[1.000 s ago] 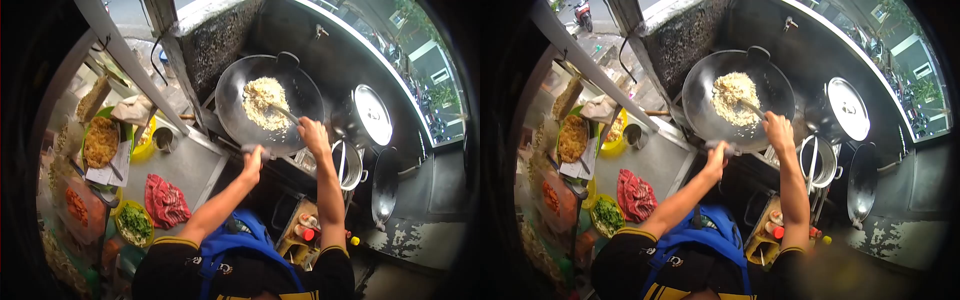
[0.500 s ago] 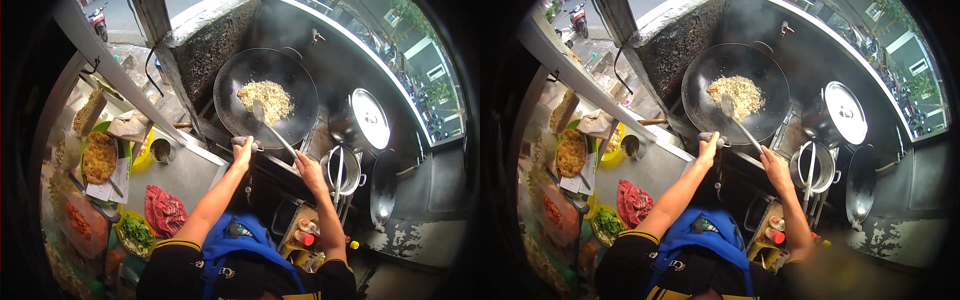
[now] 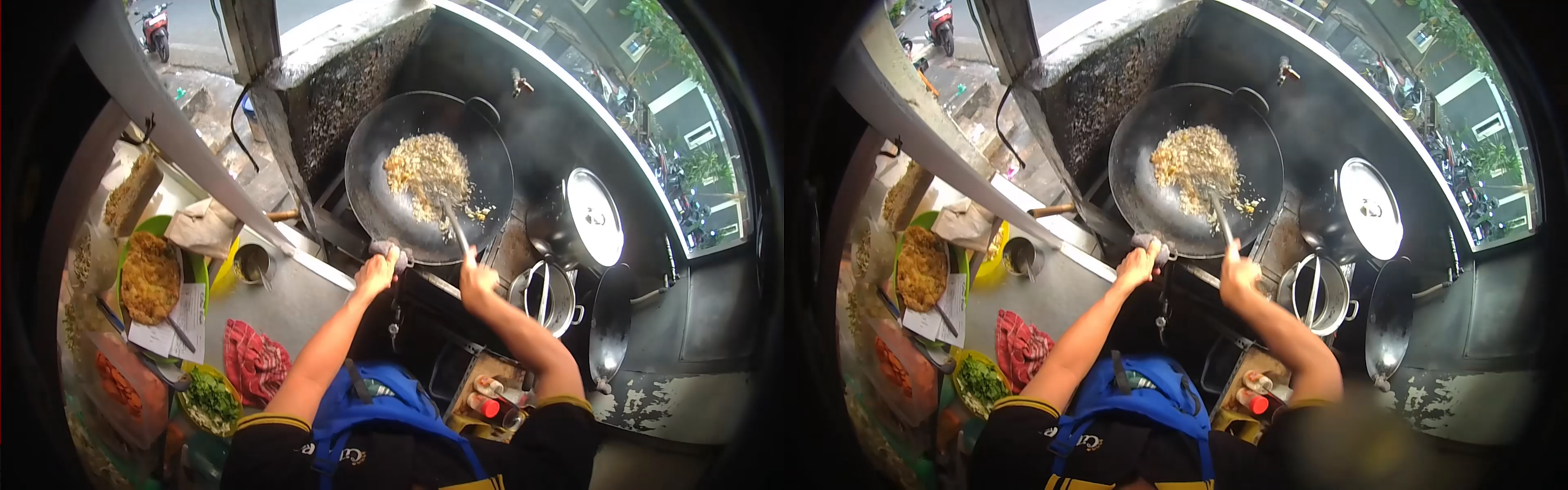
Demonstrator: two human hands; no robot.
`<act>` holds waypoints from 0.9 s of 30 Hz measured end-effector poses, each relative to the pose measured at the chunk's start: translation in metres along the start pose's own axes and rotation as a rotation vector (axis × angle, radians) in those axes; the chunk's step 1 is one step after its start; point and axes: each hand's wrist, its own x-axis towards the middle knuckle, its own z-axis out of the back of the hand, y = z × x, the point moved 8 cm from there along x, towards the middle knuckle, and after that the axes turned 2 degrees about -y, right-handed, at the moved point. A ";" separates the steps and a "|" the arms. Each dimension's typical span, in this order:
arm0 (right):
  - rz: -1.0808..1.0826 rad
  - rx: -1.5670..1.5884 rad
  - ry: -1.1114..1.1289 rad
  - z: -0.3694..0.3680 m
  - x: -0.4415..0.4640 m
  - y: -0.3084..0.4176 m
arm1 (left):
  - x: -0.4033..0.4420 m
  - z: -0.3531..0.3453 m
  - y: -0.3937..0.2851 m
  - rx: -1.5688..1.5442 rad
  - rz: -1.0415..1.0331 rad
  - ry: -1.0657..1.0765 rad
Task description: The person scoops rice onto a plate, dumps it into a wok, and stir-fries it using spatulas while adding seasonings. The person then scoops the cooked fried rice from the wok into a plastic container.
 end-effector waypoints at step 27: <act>0.291 -0.089 -0.405 0.052 -0.015 0.046 | 0.003 -0.008 0.002 -0.080 -0.056 0.028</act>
